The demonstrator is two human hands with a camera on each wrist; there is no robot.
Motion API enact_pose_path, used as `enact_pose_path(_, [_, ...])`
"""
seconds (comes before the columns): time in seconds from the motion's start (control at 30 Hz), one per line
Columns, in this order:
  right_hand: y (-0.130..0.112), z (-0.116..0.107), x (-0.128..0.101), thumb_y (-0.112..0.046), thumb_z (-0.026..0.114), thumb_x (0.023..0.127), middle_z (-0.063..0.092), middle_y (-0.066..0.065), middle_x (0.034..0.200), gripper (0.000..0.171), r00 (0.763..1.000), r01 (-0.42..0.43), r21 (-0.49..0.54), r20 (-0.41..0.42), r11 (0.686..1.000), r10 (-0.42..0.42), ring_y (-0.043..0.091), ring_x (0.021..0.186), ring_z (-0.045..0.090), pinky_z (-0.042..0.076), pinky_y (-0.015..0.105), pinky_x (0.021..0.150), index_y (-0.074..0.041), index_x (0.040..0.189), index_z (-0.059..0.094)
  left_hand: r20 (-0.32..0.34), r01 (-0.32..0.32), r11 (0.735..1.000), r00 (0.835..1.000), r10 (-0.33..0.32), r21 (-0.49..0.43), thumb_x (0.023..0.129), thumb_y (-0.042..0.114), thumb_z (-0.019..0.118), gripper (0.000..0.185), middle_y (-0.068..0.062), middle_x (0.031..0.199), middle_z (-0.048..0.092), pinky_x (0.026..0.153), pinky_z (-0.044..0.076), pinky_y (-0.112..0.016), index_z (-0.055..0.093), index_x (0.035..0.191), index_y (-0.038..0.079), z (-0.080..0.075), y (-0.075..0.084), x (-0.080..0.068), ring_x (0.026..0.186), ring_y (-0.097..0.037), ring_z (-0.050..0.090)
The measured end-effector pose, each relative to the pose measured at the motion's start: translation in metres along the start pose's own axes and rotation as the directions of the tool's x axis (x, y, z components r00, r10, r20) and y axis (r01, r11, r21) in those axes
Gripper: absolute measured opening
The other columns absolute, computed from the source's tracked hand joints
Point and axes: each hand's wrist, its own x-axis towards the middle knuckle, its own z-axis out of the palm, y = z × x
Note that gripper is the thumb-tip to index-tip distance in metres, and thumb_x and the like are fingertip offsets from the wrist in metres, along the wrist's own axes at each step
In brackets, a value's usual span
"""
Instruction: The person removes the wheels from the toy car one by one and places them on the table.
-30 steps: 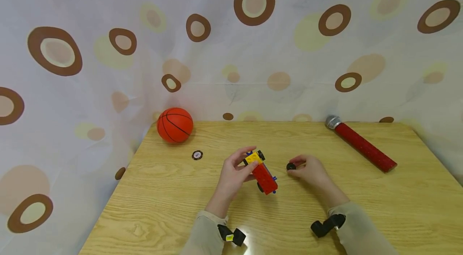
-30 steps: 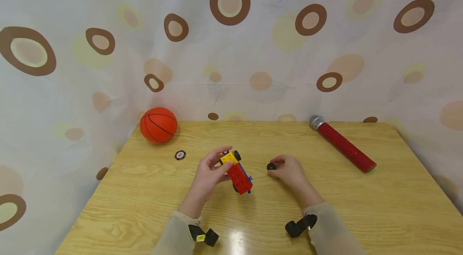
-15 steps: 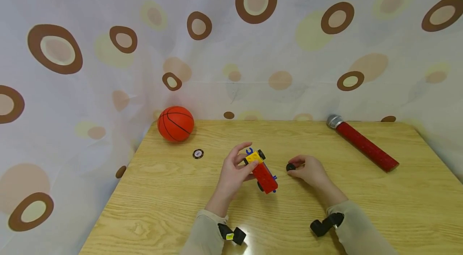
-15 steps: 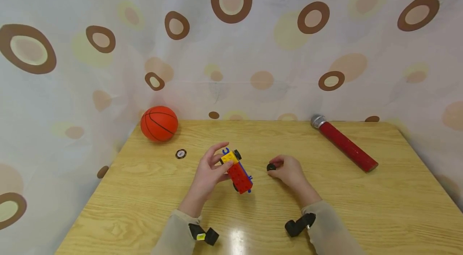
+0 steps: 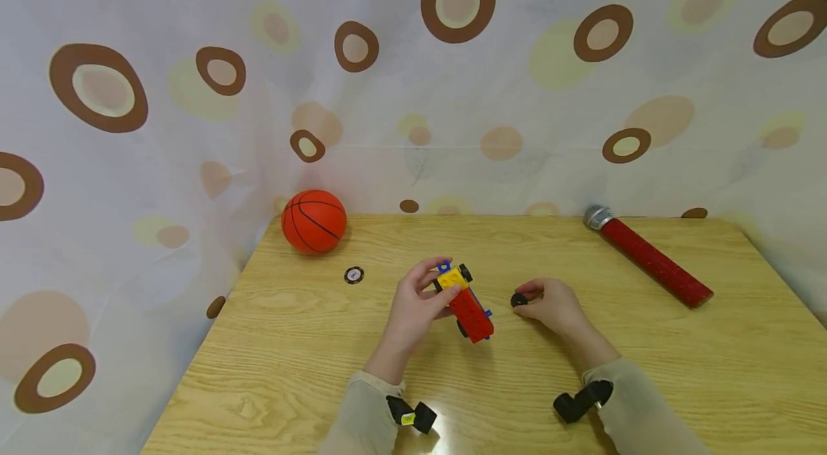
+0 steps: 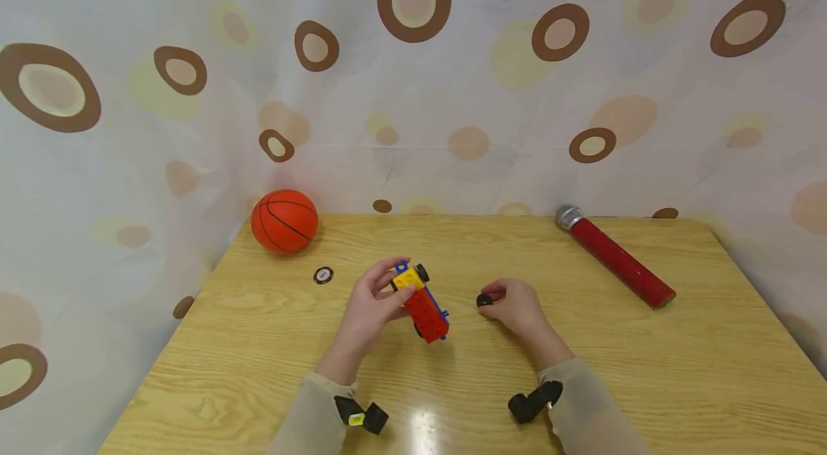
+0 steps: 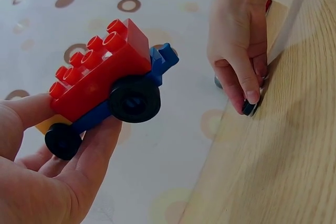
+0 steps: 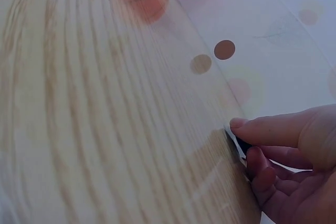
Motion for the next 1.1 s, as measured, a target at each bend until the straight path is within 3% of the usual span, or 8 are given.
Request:
enact_pose_path(0.43, [0.004,0.001,0.002,-0.014,0.082,0.078,0.071,0.015,0.095,0.035,1.0,-0.001,-0.018,-0.001,1.0,0.001,0.022,0.085,0.064,0.05,0.033,0.073,0.003,0.107,0.071,0.023,-0.011,1.0,1.0,0.01,0.019,0.095,0.002,0.063,0.046,-0.02,0.132,0.059,0.081,0.06,-0.044,0.05,0.139,0.007,-0.001,0.0,-0.001,0.1,-0.027,0.069])
enact_pose_path(0.63, [0.003,0.0,0.001,-0.015,0.083,0.079,0.07,0.017,0.099,0.04,1.0,-0.001,0.0,0.008,1.0,0.001,0.024,0.087,0.064,0.05,0.031,0.074,0.004,0.111,0.069,0.002,-0.01,1.0,1.0,0.01,0.021,0.096,0.003,0.062,0.046,-0.02,0.133,0.059,0.082,0.06,-0.043,0.05,0.14,0.008,-0.001,-0.001,-0.001,0.101,-0.026,0.069])
enact_pose_path(0.83, [0.004,-0.005,-0.001,-0.015,0.078,0.085,0.064,0.018,0.104,0.046,0.999,-0.027,0.154,0.03,0.988,0.023,0.018,0.084,0.062,0.05,0.025,0.069,0.005,0.124,0.062,-0.009,-0.012,1.0,1.0,0.012,0.026,0.096,0.004,0.062,0.046,-0.019,0.134,0.058,0.083,0.06,-0.044,0.05,0.14,0.008,-0.002,-0.002,-0.001,0.104,-0.03,0.069])
enact_pose_path(1.0, [-0.005,-0.012,-0.007,-0.015,0.066,0.096,0.061,0.021,0.112,0.047,0.996,-0.011,0.356,0.085,0.934,-0.021,0.013,0.082,0.066,0.057,0.027,0.07,0.008,0.135,0.053,-0.005,-0.018,0.999,1.0,0.018,0.037,0.096,0.004,0.062,0.046,-0.019,0.134,0.058,0.083,0.06,-0.044,0.049,0.14,0.008,-0.002,-0.002,-0.001,0.104,-0.03,0.069])
enact_pose_path(1.1, [-0.012,-0.015,-0.011,-0.019,0.063,0.098,0.061,0.024,0.118,0.049,0.994,0.021,0.409,0.093,0.912,-0.065,0.01,0.087,0.068,0.058,0.028,0.075,0.007,0.138,0.051,-0.002,-0.024,0.999,1.0,0.024,0.039,0.096,0.005,0.062,0.046,-0.018,0.135,0.059,0.083,0.06,-0.044,0.05,0.14,0.009,-0.001,-0.002,0.0,0.105,-0.031,0.069])
